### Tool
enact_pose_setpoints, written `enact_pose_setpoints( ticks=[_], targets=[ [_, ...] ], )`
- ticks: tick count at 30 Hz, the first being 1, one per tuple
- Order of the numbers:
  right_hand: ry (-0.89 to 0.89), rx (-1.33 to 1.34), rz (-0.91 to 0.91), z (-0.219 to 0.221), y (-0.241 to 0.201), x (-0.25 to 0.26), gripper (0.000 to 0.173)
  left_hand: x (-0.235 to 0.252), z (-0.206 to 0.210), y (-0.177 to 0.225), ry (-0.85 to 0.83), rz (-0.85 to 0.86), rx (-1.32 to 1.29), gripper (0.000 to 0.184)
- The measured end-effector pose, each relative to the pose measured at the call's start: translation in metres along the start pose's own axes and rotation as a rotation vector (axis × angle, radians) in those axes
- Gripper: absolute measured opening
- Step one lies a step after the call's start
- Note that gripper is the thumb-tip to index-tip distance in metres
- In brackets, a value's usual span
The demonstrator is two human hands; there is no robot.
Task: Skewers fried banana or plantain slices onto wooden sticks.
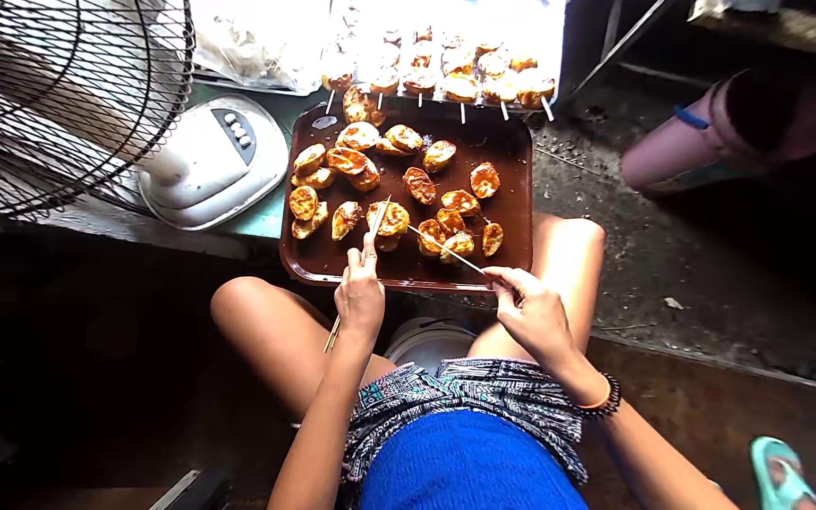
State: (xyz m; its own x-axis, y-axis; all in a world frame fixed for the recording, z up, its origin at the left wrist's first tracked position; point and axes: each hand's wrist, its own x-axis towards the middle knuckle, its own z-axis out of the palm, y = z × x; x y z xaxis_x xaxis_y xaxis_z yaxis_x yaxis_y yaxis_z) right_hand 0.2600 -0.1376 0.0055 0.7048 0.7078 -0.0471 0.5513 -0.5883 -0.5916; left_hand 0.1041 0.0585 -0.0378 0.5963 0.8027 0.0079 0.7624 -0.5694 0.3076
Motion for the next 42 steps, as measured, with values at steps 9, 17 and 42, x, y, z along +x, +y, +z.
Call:
enact_pose_setpoints(
  ticks=[9, 17, 42],
  targets=[
    [-0.091, -0.085, -0.060, -0.031, 0.005, 0.041, 0.031, 0.002, 0.002, -0.006, 0.006, 0.021, -0.019, 0.062],
    [-0.147, -0.023, -0.100, -0.028, 0.010, 0.059, 0.032, 0.000, 0.005, -0.004, 0.021, 0.020, -0.025, 0.060],
    [-0.236, 0.290, 0.101, -0.007, -0.019, 0.071, 0.024, -0.052, -0.024, -0.007, 0.245, 0.081, 0.087, 0.046]
  ],
)
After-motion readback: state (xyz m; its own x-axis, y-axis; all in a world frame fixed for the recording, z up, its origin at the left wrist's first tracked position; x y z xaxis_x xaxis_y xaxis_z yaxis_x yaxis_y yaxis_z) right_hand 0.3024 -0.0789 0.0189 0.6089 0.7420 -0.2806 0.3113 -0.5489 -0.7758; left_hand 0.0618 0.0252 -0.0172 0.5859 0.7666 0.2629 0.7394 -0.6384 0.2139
